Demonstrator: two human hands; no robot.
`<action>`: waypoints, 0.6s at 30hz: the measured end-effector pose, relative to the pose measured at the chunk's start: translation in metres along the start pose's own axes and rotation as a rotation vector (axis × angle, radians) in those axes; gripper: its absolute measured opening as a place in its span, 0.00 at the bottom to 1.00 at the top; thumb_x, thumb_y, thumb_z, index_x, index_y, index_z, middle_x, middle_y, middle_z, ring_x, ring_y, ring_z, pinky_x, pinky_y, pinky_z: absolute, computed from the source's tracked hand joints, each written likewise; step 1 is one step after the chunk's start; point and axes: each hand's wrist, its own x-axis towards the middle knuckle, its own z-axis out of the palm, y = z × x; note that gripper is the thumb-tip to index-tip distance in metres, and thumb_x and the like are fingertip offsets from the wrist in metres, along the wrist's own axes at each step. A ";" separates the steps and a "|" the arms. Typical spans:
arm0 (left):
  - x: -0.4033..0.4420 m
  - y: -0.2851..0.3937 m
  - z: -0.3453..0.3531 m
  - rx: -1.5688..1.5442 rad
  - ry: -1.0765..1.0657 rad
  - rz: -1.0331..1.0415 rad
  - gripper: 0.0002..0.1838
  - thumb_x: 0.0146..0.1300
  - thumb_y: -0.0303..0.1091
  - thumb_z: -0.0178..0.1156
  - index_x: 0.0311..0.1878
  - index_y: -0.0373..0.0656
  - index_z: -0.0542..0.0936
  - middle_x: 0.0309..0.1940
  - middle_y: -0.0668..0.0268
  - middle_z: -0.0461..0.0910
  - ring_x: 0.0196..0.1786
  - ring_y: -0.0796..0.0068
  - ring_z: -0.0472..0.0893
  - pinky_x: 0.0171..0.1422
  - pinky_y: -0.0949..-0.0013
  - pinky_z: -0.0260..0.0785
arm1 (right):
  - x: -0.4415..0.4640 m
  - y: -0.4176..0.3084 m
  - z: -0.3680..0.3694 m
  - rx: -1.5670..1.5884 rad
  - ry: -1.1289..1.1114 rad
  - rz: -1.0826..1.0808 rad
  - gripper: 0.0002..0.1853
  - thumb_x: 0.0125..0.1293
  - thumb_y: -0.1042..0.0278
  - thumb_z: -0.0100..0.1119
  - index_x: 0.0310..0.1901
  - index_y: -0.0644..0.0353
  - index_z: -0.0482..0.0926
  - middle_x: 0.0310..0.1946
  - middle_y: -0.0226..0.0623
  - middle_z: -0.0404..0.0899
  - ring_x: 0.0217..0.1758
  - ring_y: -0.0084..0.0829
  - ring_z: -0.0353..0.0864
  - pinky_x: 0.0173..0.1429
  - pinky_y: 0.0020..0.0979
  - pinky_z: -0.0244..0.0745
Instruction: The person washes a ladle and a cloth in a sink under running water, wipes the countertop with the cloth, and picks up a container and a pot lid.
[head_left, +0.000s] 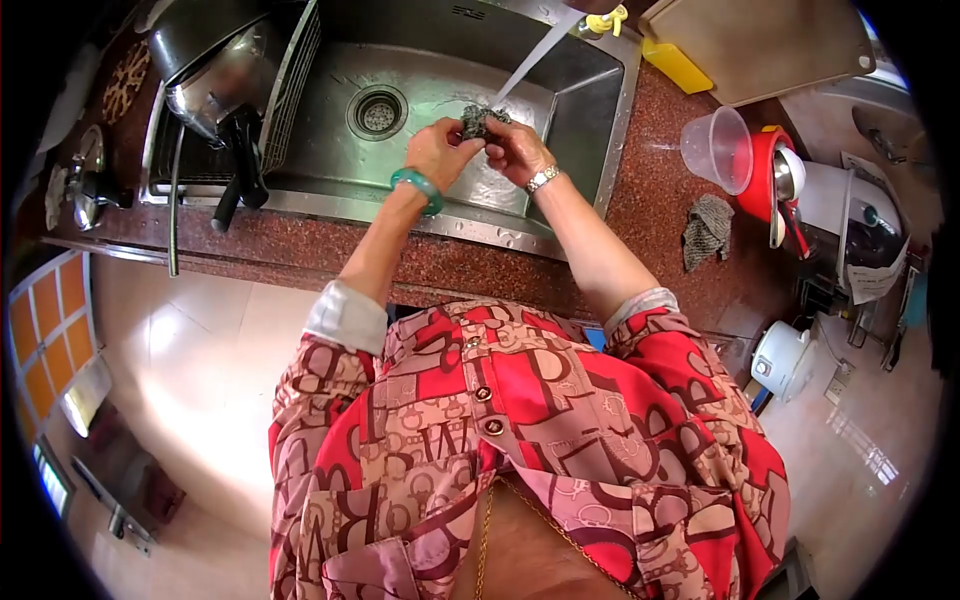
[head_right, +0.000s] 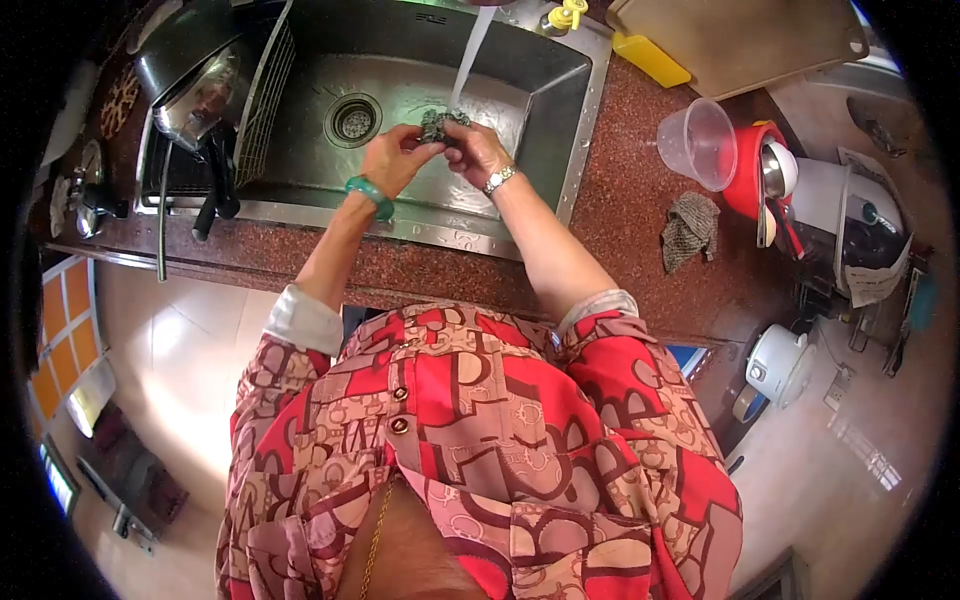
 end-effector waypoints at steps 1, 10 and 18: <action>0.003 -0.001 0.005 -0.041 -0.017 -0.044 0.16 0.52 0.34 0.60 0.40 0.31 0.76 0.27 0.57 0.79 0.29 0.70 0.80 0.33 0.69 0.72 | -0.004 0.001 0.005 -0.084 0.027 -0.010 0.08 0.59 0.65 0.56 0.34 0.58 0.70 0.21 0.30 0.72 0.17 0.16 0.64 0.17 0.17 0.52; -0.006 -0.012 -0.019 -0.082 -0.112 -0.064 0.18 0.54 0.41 0.56 0.42 0.37 0.77 0.33 0.54 0.80 0.36 0.58 0.79 0.43 0.63 0.70 | -0.018 -0.017 0.000 -1.105 0.230 -0.590 0.12 0.49 0.68 0.60 0.34 0.66 0.77 0.21 0.38 0.78 0.20 0.23 0.74 0.26 0.26 0.70; -0.050 -0.044 -0.097 0.739 0.105 0.062 0.14 0.52 0.39 0.56 0.41 0.44 0.77 0.38 0.55 0.77 0.42 0.55 0.76 0.46 0.57 0.67 | -0.025 -0.014 -0.030 -1.740 -0.210 0.171 0.15 0.45 0.71 0.60 0.37 0.67 0.78 0.23 0.40 0.78 0.22 0.26 0.74 0.28 0.27 0.69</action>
